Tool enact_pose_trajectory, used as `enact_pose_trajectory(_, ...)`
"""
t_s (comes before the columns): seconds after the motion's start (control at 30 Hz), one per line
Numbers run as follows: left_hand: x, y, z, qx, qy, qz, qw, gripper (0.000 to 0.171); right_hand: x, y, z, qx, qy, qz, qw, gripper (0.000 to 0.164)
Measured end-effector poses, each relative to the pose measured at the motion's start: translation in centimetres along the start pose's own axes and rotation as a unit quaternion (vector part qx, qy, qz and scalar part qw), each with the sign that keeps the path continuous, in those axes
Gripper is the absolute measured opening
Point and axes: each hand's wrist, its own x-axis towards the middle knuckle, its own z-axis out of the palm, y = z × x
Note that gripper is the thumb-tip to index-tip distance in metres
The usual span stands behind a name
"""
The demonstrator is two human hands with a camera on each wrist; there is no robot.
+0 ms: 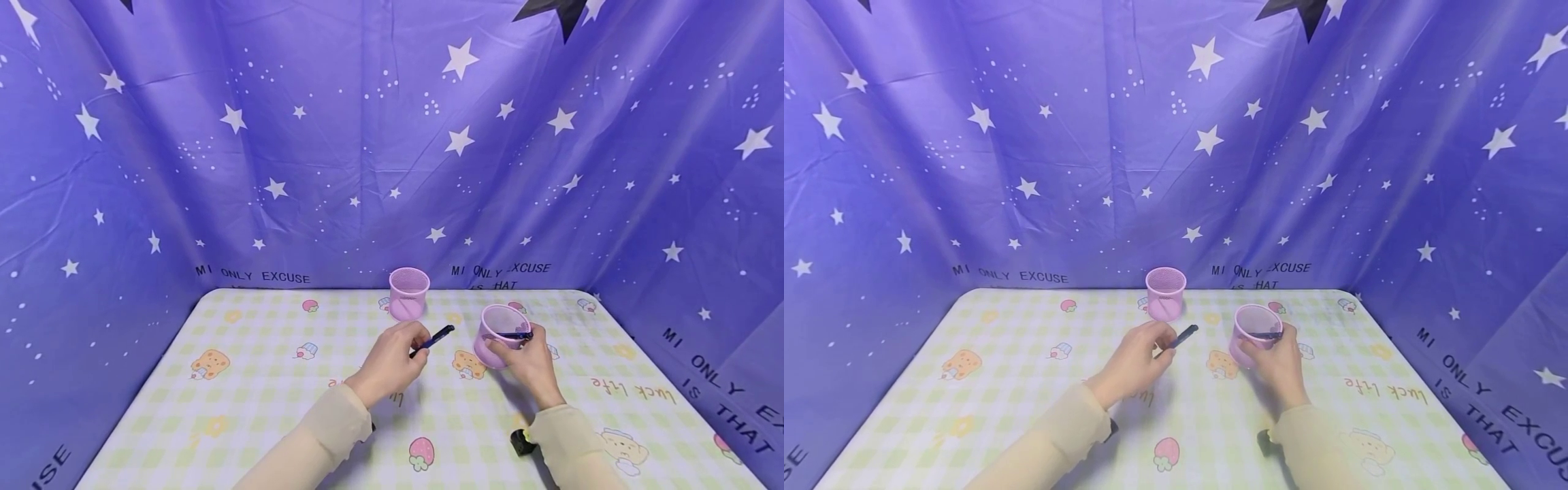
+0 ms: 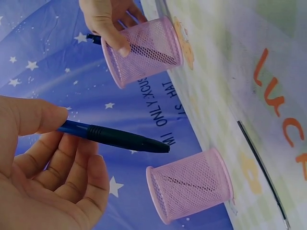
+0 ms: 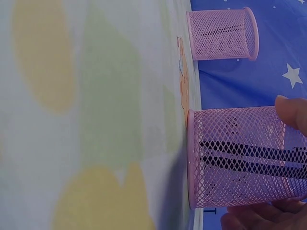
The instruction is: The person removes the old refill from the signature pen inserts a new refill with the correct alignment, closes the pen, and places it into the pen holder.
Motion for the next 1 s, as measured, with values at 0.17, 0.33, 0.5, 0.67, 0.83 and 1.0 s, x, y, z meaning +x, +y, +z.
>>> enact_pose_trajectory(0.17,0.8,0.3,0.2,-0.011,-0.003,0.003,0.9999,0.012,0.0,0.1,0.0,-0.001,0.005,-0.002,1.0,0.109)
enact_pose_trajectory(0.33,1.5,0.7,0.4,-0.028,-0.002,0.011,0.9996,0.012,0.0,0.0,0.0,-0.002,0.007,-0.003,1.0,0.109)
enact_pose_trajectory(0.5,2.3,1.2,0.7,-0.03,0.001,0.022,0.9993,0.011,-0.1,-0.1,-0.1,-0.002,0.004,-0.001,1.0,0.109)
enact_pose_trajectory(0.67,3.0,1.5,1.0,-0.027,-0.006,0.024,0.9993,0.011,0.0,0.0,-0.1,0.0,0.004,-0.003,1.0,0.109)
enact_pose_trajectory(0.83,3.5,1.6,1.1,-0.04,-0.012,0.029,0.9987,0.017,0.0,0.0,-0.1,-0.002,0.004,-0.004,1.0,0.11)
enact_pose_trajectory(1.0,3.9,1.6,1.2,-0.066,-0.014,0.03,0.9973,0.018,-0.1,-0.1,-0.1,-0.005,0.008,-0.007,1.0,0.107)
